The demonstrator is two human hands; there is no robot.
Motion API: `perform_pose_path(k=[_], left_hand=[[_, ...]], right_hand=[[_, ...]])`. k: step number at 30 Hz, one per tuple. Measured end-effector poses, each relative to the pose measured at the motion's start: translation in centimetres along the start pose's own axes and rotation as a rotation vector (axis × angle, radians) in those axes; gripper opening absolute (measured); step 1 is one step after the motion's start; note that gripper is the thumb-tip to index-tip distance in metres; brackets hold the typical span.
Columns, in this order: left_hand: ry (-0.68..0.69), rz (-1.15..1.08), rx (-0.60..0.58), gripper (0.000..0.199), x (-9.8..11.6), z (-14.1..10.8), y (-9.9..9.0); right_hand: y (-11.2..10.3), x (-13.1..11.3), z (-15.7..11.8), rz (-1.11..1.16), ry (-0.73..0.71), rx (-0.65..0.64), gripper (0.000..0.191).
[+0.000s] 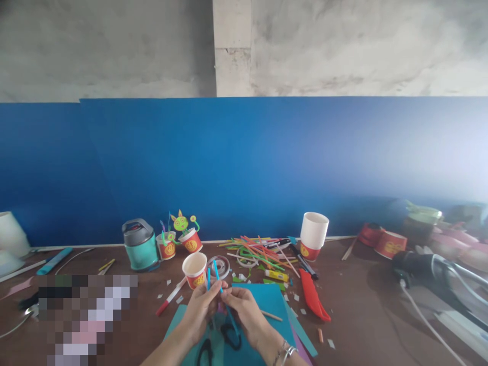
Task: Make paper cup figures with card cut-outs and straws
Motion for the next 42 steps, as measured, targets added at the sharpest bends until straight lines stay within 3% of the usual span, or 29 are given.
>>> perform_pose_path(k=[10,16,26,34,42], left_hand=[[-0.001,-0.013,0.0,0.045,0.0,-0.7,0.6],[0.021,-0.003,0.063,0.045,0.0,-0.1,-0.4],[0.023,-0.004,-0.013,0.044,0.1,-0.9,0.8],[0.002,-0.014,0.023,0.044,-0.3,0.0,-0.1],[0.064,-0.001,-0.016,0.043,0.0,-0.4,0.6]], right_hand=[[-0.3,-0.1,-0.1,0.031,-0.02,0.027,0.031],[0.0,0.1,0.2,-0.04,0.001,-0.024,0.032],[-0.2,-0.1,0.1,0.022,-0.02,-0.001,0.029],[-0.1,-0.1,0.0,-0.045,-0.006,-0.017,0.03],[-0.5,0.2,0.2,0.025,-0.022,0.001,0.027]])
Point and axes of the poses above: each hand's wrist, its own z-axis towards the middle knuckle, its own y-axis out of the palm, x = y × z, the point moved 10 cm from there along z, towards the middle knuckle, and after that the axes turned 11 degrees about x, right-handed, at the moved point
